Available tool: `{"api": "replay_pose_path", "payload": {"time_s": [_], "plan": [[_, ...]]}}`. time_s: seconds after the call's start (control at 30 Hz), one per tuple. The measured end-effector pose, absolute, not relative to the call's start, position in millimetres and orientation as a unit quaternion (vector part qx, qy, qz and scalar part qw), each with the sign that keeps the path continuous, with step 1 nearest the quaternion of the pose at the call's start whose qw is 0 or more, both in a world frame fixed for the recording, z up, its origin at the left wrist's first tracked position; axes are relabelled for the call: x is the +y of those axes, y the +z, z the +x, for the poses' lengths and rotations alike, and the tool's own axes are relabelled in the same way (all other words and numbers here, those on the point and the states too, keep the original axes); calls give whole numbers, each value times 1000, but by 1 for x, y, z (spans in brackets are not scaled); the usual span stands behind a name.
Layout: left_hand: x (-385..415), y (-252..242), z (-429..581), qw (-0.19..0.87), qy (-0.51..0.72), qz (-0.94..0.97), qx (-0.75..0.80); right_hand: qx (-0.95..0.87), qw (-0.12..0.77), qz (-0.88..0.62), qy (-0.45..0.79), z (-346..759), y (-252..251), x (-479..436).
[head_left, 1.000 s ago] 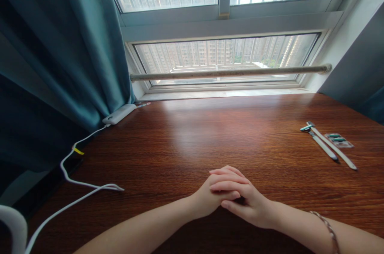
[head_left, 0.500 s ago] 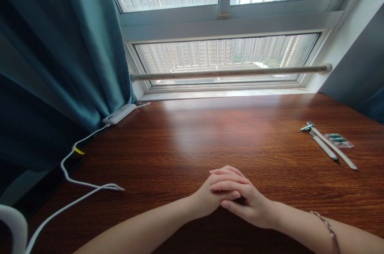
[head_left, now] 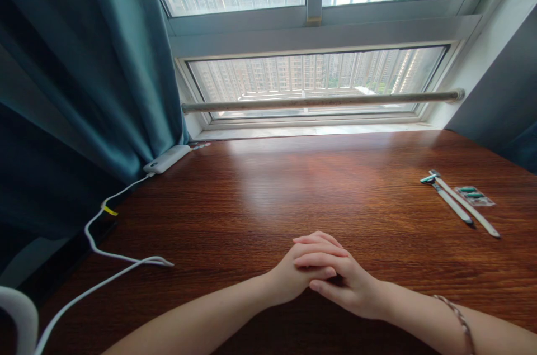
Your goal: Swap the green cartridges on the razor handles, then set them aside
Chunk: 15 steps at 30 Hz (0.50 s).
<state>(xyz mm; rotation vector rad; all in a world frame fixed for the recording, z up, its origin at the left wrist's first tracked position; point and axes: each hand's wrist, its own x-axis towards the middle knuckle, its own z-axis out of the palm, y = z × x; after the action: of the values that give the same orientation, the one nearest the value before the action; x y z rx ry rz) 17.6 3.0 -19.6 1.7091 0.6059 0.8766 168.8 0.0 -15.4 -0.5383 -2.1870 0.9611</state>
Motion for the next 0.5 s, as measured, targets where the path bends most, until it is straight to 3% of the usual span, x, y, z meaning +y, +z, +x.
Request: {"api": "replay_pose_path", "payload": {"time_s": [0.5], "plan": [[2, -20, 17, 533, 369, 718, 253, -840, 337, -210, 369, 168, -15, 0]]}}
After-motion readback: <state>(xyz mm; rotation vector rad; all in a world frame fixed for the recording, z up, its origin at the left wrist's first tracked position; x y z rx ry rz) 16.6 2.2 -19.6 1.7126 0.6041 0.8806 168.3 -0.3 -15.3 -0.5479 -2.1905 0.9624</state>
